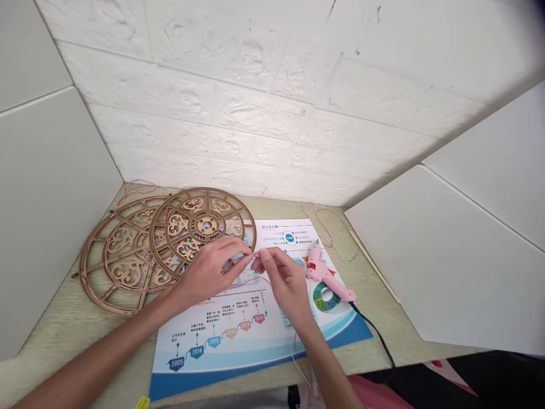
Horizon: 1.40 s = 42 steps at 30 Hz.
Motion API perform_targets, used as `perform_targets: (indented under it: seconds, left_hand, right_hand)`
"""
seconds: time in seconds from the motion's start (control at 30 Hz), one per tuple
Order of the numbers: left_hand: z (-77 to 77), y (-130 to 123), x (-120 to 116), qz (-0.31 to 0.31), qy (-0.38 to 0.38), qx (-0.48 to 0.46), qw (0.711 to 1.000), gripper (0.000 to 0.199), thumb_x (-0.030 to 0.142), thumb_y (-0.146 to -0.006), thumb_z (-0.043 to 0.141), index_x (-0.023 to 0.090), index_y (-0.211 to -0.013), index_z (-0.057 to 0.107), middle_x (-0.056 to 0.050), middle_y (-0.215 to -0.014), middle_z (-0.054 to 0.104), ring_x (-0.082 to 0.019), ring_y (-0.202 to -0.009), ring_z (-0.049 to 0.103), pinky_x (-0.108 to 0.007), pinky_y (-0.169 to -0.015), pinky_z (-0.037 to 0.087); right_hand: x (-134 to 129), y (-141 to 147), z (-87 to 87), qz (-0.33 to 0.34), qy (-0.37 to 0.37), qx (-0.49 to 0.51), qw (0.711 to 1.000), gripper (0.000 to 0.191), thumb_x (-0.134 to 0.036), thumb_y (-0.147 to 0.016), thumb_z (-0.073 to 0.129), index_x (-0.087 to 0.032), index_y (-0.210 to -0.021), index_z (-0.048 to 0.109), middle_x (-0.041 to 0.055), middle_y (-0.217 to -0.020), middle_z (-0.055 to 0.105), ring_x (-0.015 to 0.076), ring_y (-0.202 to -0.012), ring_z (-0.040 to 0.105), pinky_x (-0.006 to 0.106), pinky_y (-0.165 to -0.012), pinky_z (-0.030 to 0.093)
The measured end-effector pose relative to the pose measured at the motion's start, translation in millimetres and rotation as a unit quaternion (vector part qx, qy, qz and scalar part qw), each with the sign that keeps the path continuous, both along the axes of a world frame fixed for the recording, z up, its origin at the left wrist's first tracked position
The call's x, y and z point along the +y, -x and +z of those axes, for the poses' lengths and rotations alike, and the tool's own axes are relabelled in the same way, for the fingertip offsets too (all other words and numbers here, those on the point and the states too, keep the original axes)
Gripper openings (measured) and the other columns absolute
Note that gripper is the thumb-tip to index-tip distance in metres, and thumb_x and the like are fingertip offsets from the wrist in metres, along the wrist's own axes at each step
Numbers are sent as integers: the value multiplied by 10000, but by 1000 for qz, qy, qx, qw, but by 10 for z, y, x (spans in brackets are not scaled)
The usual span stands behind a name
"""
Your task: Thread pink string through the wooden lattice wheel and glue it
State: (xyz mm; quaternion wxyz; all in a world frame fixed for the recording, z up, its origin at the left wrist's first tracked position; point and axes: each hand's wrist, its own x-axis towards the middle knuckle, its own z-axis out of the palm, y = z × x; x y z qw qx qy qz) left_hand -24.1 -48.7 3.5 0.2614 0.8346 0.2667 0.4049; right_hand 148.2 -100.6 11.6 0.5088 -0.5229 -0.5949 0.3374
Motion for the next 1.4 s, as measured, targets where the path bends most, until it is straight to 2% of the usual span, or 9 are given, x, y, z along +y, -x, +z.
perform_targets:
  seconds: [0.1,0.2,0.4,0.6,0.77,1.0,1.2,1.4]
  left_hand:
    - [4,-1,4,9,-14,-2,1000,147,206,-999,516,178,-966,656,-43,-978,701,-170,-965,654,-296,-865,504]
    - [15,2,6,10,-18,-3,1000,145,195,-997,517,182,-953,654,-40,-970,700,-171,-974,656,-293,-866,501]
    - [23,8,1,3,-34,-16,999,131,207,-998,524,181,-964,648,-49,-962,694,-188,-1013,649,-304,-872,505]
    - [34,2,-12,-6,1,-12,1000,119,209,-993,531,187,-962,644,-42,-982,690,-186,-999,639,-319,-880,502]
    - [51,2,-37,14,14,12,1000,136,237,-1007,509,189,-986,635,-41,-992,677,-186,-969,625,-329,-873,488]
    - [39,-10,-44,20,18,20,999,158,250,-1019,480,194,-996,625,-38,-1001,677,-186,-967,619,-328,-876,480]
    - [77,9,-30,14,13,-1,1000,153,227,-1011,500,195,-958,640,-27,-958,681,-171,-933,629,-303,-843,482]
    - [40,11,-1,36,-64,-9,997,154,184,-1013,497,190,-945,635,-37,-969,687,-181,-1002,634,-311,-895,488]
  right_hand:
    - [2,-21,-1,11,19,36,999,325,-436,-1012,465,-209,-850,632,26,-720,678,152,-673,623,272,-668,511]
    - [3,-29,-19,6,0,32,999,285,-413,-998,506,-207,-851,636,20,-729,677,143,-677,629,255,-655,510]
    - [4,21,-54,-16,-46,-28,998,176,-334,-958,586,-206,-852,645,4,-737,681,136,-685,647,236,-654,512]
    - [-5,57,-52,-23,-72,-93,993,233,-297,-1007,500,-197,-834,620,-1,-745,667,125,-703,635,223,-670,487]
    - [-13,65,-69,-30,-87,-147,985,246,-266,-1028,443,-198,-820,557,-22,-709,601,110,-660,581,216,-640,432]
    - [-12,81,-72,-30,-99,-173,979,252,-243,-1032,410,-201,-807,514,-33,-672,555,106,-601,529,227,-602,378]
    - [-21,104,-93,-13,-59,-101,993,279,-316,-1035,416,-203,-812,538,-24,-683,548,115,-615,514,237,-596,376]
    - [38,139,-89,12,31,39,999,389,-466,-1026,411,-211,-750,512,-12,-672,529,137,-643,504,265,-646,421]
